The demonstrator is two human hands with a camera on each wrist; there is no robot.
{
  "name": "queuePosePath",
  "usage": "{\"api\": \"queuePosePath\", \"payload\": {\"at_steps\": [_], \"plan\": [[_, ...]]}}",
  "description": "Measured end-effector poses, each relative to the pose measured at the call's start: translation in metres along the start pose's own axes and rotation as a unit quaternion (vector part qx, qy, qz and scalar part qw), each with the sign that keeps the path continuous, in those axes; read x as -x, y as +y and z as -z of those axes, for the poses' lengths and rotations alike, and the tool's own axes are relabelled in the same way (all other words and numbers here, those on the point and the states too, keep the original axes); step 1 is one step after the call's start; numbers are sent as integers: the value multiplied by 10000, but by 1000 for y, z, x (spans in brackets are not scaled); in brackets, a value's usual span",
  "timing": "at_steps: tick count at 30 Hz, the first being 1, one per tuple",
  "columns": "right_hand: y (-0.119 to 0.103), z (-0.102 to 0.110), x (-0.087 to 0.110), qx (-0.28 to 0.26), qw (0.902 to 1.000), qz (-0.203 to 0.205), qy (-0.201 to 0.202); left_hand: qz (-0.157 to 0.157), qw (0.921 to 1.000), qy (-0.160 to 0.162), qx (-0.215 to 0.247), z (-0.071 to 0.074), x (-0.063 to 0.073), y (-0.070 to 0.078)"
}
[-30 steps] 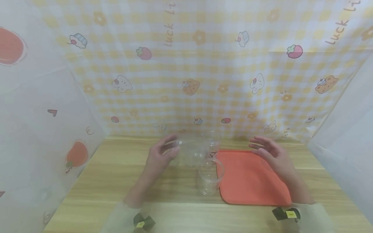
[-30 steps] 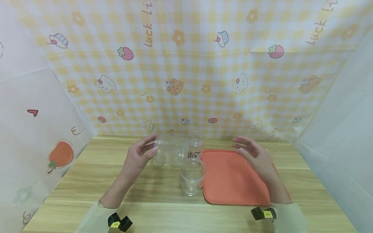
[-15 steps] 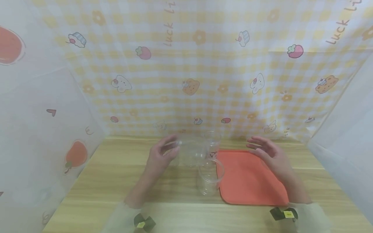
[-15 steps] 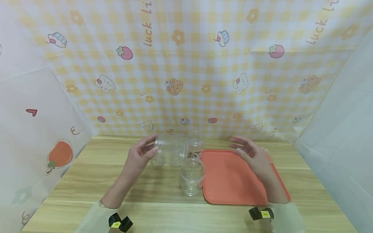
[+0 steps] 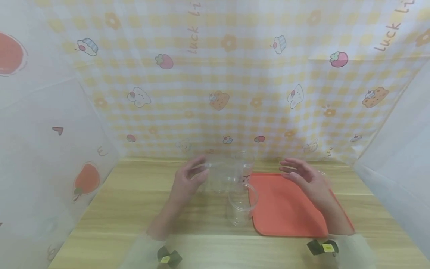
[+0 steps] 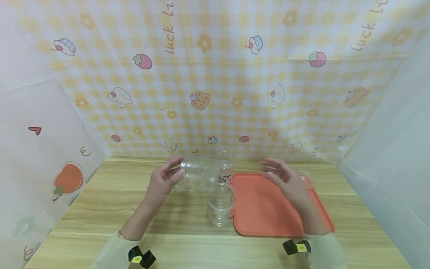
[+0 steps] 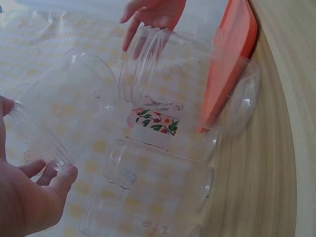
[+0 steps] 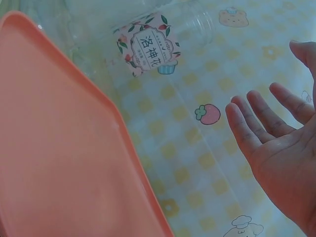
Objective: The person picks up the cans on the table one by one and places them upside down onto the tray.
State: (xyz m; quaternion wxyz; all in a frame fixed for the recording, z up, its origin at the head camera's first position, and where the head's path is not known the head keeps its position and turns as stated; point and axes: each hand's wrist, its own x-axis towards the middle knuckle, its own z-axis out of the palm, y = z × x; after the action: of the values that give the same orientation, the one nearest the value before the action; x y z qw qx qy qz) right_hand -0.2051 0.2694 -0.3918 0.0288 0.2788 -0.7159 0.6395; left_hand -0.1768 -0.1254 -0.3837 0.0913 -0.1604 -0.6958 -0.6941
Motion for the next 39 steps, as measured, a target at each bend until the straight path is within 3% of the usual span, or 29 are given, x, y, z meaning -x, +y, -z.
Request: {"api": "queuePosePath", "payload": {"at_steps": [19,39], "plan": [[-2,-14,-7,-122,9999,-76,-2,224,9996,70,130,-10,-4,0],[2,-28,-13,-509,9983,234,-165,213,9997,76,114,-17,-3,-2]]}}
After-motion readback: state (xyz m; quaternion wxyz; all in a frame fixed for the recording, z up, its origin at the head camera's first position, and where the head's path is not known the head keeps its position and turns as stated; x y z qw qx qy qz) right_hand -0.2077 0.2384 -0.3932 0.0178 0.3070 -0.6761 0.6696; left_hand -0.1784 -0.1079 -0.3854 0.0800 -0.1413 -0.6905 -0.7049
